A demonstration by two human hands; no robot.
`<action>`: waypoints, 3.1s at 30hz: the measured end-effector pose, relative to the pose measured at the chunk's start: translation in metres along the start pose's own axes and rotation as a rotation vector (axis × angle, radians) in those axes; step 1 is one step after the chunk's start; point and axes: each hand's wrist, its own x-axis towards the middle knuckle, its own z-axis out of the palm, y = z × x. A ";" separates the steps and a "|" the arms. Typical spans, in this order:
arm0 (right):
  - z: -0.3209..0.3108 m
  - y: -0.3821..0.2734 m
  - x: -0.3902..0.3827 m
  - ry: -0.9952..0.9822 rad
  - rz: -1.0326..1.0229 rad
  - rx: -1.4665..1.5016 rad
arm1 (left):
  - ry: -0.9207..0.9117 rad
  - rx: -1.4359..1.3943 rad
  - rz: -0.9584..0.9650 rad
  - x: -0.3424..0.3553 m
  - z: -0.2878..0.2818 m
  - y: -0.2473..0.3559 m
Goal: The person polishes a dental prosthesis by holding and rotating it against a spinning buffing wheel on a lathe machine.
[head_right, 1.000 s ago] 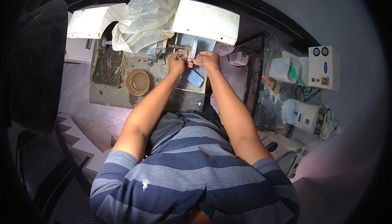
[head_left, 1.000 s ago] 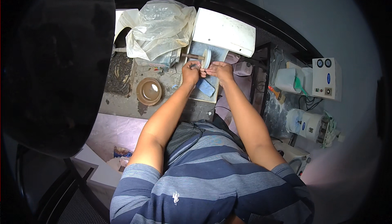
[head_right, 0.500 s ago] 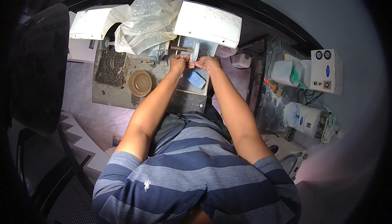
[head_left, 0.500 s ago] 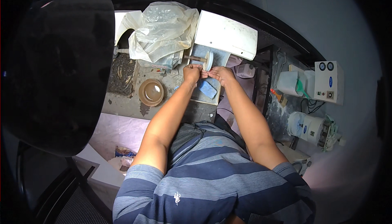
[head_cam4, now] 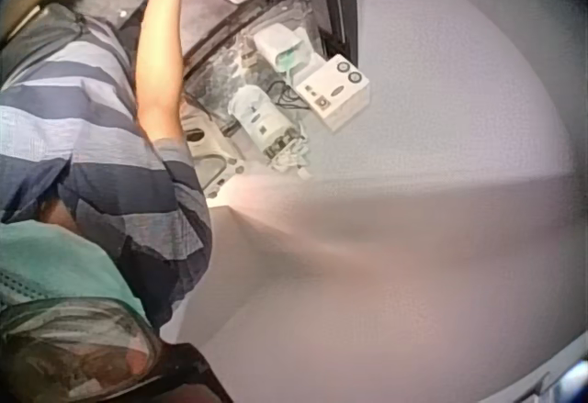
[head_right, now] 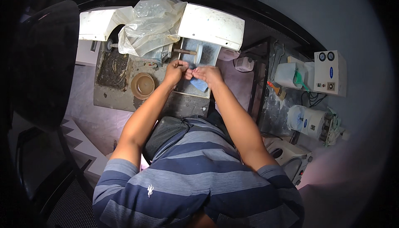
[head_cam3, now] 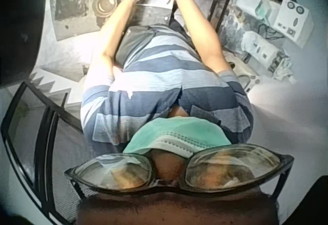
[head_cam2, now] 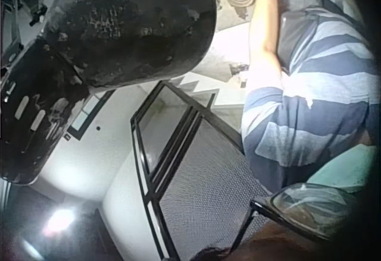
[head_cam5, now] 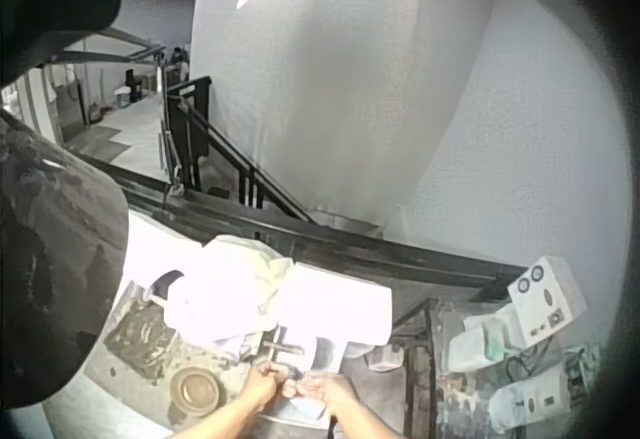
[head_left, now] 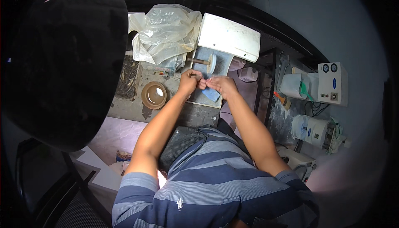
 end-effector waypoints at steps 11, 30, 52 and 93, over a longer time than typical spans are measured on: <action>0.057 -0.050 -0.151 -0.334 -0.625 -0.220 | -0.222 -0.028 0.374 -0.132 0.005 0.092; 0.097 -0.073 -0.216 -0.382 -0.987 -0.428 | -0.349 -0.095 0.452 -0.188 0.011 0.120; 0.103 -0.083 -0.222 -0.430 -1.121 -0.588 | -0.363 -0.121 0.474 -0.187 0.003 0.123; 0.016 -0.013 -0.053 0.121 -0.675 -0.963 | -0.106 -0.027 -0.008 -0.017 0.015 -0.012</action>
